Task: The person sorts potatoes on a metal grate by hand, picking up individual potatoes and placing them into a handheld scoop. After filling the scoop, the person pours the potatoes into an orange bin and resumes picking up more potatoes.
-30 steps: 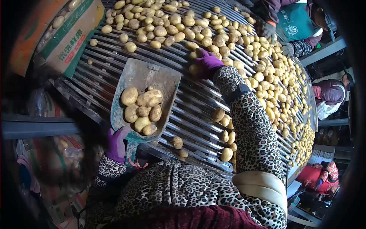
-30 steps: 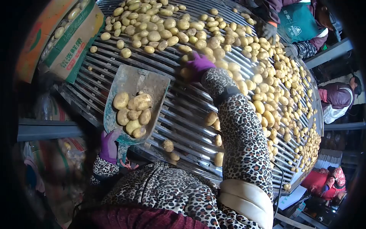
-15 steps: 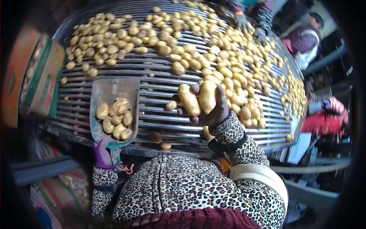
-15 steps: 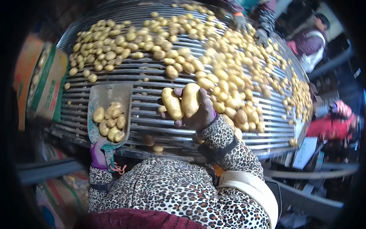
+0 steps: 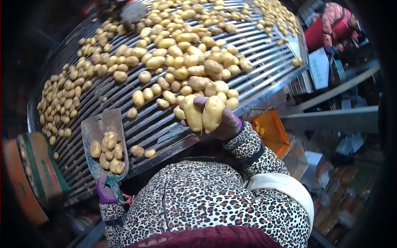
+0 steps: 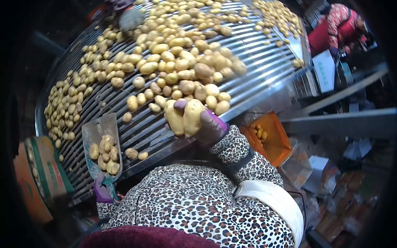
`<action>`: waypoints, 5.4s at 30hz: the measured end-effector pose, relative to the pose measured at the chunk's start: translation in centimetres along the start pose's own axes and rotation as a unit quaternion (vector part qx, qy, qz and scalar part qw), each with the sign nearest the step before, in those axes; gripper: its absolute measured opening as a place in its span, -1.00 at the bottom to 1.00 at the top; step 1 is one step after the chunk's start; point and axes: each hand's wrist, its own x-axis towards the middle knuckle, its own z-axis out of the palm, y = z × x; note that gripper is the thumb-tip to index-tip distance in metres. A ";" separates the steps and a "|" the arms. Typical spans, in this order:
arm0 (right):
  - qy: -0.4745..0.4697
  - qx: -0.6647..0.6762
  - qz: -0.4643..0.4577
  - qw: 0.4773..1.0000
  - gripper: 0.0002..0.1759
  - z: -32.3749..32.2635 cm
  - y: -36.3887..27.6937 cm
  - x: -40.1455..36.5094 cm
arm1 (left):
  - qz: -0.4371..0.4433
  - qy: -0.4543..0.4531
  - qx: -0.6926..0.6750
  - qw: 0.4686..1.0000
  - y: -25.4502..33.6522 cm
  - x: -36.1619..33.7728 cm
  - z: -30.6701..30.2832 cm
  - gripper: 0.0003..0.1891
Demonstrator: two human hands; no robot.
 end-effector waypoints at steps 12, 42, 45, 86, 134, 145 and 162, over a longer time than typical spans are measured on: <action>0.399 -0.046 0.182 0.898 -0.29 -12.9 -5.1 -20.3 | -0.071 -0.036 0.101 0.992 -1.4 3.1 -4.8 -0.58; -0.336 -0.631 -0.069 0.696 -0.17 6.0 7.2 11.3 | 0.064 0.077 -0.194 0.976 -3.7 1.3 -1.4 -0.51; -0.361 -0.658 0.011 0.661 -0.21 0.5 3.5 9.3 | 0.052 0.075 -0.207 0.974 -3.3 1.2 -1.2 -0.50; -0.152 -0.078 0.186 0.967 -0.34 3.4 0.8 16.3 | 0.056 -0.062 -0.204 0.975 -0.7 5.1 7.6 -0.62; -0.128 -0.326 0.114 0.930 -0.28 -8.5 -0.4 15.6 | 0.040 -0.023 -0.178 0.983 0.9 4.8 7.9 -0.61; -0.086 0.106 0.312 0.940 -0.22 -2.7 -2.7 12.2 | 0.060 -0.015 -0.169 0.984 -1.2 6.2 6.6 -0.64; -0.094 0.151 0.381 0.907 -0.32 4.2 2.9 16.1 | 0.041 0.015 -0.176 0.983 -0.1 5.2 7.3 -0.71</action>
